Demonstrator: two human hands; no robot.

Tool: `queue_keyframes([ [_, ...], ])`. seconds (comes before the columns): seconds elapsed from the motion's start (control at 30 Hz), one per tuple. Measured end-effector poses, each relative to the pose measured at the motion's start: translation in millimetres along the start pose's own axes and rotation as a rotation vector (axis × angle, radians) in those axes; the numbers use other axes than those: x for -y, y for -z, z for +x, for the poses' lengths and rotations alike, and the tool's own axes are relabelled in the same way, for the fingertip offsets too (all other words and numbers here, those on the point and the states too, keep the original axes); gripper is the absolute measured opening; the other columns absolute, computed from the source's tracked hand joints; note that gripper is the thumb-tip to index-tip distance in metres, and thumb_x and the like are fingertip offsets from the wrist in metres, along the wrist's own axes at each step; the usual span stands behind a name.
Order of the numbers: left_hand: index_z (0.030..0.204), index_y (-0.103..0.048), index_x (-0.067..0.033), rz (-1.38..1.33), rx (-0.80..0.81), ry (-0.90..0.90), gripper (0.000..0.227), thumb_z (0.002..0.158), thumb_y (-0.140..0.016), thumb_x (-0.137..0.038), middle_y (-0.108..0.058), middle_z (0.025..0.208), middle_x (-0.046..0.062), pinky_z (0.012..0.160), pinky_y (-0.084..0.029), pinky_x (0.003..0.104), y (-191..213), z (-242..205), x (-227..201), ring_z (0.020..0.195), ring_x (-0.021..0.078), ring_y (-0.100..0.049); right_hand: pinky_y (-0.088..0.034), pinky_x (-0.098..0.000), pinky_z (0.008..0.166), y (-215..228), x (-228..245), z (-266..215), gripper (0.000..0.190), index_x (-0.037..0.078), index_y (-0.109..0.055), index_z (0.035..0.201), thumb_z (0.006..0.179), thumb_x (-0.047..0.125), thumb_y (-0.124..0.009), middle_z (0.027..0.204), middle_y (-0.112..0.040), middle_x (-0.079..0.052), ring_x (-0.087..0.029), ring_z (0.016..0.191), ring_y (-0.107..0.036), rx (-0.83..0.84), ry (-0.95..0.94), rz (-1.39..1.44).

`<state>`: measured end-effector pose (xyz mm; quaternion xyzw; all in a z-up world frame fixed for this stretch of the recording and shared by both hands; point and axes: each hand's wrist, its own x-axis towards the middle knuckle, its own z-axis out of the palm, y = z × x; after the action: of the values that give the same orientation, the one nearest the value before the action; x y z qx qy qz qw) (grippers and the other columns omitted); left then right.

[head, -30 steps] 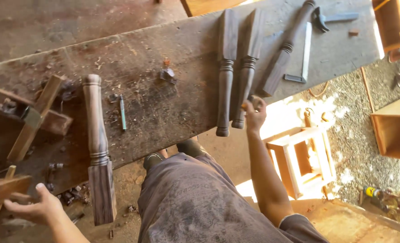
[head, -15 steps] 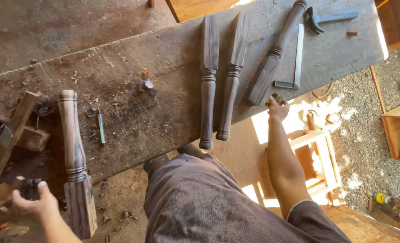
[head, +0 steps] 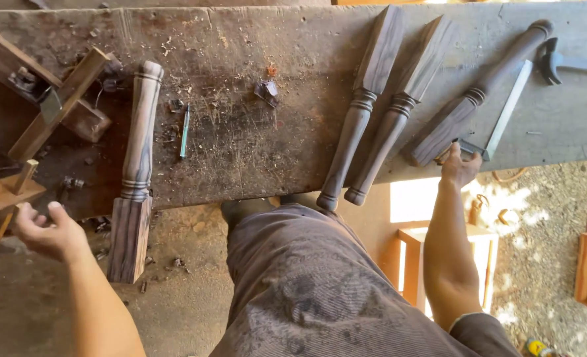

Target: Measuring and marking wooden table legs using a square and tape measure in a workshop.

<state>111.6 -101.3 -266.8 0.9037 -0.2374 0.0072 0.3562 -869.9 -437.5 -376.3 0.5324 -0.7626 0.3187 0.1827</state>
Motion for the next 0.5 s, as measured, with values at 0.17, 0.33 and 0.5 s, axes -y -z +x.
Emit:
queue_keyframes([
  [0.17,0.151,-0.05,-0.0024,-0.013,0.128,-0.284,0.055,0.107,-0.073,-0.024,-0.056,0.139,0.018,0.109,-0.045,0.051,-13.4,-82.1,-91.6,0.127,0.0347,-0.054,-0.056,-0.0292,0.073,82.9,174.0,-8.5,0.049,-0.005,-0.066,0.126,0.092,0.022,-0.089,0.102,-0.072,-0.014,-0.019,0.084,-0.068,0.083,-0.257,0.423],
  [0.33,0.149,-0.05,-0.0076,-0.085,0.313,-0.444,0.055,0.102,-0.069,-0.029,-0.054,0.147,0.016,0.12,-0.04,0.052,-33.3,-137.1,-161.9,0.143,0.0318,-0.047,-0.055,-0.0286,0.062,132.0,335.9,-52.5,0.053,0.001,-0.069,0.122,0.082,0.03,-0.089,0.088,-0.075,-0.011,-0.015,0.072,-0.069,0.523,-0.375,0.546],
  [0.5,0.133,-0.063,-0.0062,-0.158,0.457,-0.653,0.047,0.093,-0.075,-0.028,-0.061,0.13,0.017,0.109,-0.045,0.049,-30.1,-133.5,-206.2,0.125,0.0367,-0.056,-0.052,-0.0417,0.098,124.8,391.4,-95.7,0.117,-0.001,-0.03,0.154,0.072,0.05,-0.095,0.129,-0.062,-0.026,-0.035,0.117,-0.064,0.756,-0.402,0.302],
])
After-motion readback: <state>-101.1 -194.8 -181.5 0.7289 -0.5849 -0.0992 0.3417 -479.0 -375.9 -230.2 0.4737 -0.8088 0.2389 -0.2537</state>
